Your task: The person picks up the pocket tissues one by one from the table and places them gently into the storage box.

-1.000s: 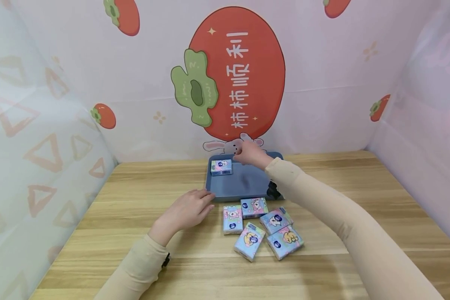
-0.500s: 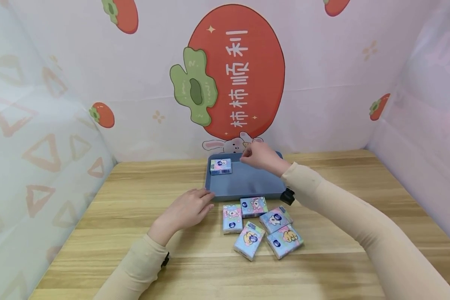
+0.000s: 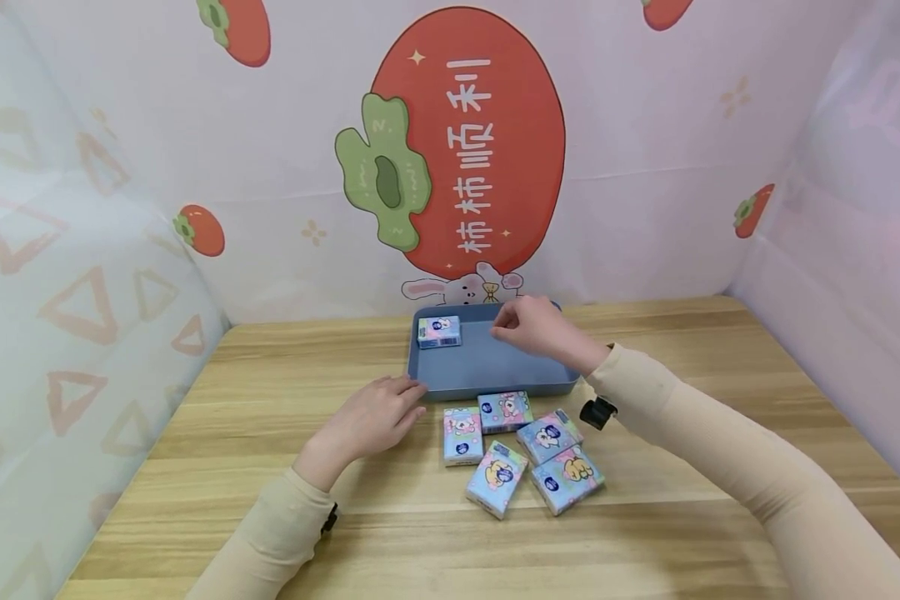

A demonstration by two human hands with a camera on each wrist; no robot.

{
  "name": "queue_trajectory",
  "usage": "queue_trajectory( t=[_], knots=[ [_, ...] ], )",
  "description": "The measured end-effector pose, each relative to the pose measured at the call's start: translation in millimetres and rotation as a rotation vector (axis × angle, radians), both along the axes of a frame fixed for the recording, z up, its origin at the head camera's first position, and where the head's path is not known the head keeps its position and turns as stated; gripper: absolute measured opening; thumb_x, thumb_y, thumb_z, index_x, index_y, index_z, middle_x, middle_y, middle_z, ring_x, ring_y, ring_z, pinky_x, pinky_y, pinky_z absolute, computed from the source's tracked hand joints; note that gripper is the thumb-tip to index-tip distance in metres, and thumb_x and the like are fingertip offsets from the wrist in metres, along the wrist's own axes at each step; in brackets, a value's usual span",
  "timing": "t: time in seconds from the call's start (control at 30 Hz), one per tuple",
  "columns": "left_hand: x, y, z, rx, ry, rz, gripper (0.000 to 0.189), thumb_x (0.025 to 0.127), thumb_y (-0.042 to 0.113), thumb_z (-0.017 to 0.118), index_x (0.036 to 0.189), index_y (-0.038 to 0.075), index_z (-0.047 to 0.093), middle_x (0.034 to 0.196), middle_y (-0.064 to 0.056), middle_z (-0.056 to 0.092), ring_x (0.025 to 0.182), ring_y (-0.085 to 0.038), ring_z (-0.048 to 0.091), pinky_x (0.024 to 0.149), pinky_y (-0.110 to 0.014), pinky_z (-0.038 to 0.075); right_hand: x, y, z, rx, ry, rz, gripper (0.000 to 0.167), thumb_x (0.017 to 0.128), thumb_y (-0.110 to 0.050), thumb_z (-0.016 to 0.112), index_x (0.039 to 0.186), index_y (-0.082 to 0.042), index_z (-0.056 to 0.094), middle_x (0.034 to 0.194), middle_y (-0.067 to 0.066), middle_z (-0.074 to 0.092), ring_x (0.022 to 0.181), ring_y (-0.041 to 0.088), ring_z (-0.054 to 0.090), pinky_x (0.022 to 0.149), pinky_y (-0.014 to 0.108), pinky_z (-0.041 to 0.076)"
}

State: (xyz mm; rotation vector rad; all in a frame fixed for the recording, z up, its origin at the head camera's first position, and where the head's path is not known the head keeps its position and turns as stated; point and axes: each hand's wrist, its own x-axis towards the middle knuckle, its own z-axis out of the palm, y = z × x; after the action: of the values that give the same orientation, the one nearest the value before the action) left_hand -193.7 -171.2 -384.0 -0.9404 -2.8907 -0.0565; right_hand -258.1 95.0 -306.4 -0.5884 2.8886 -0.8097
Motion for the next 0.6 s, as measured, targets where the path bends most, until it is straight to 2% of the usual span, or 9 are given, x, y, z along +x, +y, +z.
queue_trajectory(
  t=[0.27,0.6],
  knots=[
    [1.5,1.2,2.1,0.0,-0.01,0.016,0.039,0.097,0.031,0.053,0.126,0.006,0.061,0.127,-0.012,0.061,0.12,-0.027,0.057,0.106,-0.044,0.043,12.5,10,-5.9,-0.007,-0.01,0.002,0.021,0.091,-0.026,0.064,0.1,-0.008,0.071,0.089,0.004,0.069,0.077,0.016,0.061,0.067,0.028,0.053],
    [0.7,0.5,0.9,0.014,0.02,-0.012,0.037,0.096,0.028,0.055,0.122,0.004,0.063,0.123,-0.014,0.063,0.116,-0.029,0.059,0.102,-0.045,0.046,25.1,23,-14.3,-0.028,0.007,0.019,0.018,0.091,-0.024,0.064,0.097,-0.009,0.071,0.087,0.002,0.069,0.077,0.013,0.062,0.068,0.028,0.055]
  ],
)
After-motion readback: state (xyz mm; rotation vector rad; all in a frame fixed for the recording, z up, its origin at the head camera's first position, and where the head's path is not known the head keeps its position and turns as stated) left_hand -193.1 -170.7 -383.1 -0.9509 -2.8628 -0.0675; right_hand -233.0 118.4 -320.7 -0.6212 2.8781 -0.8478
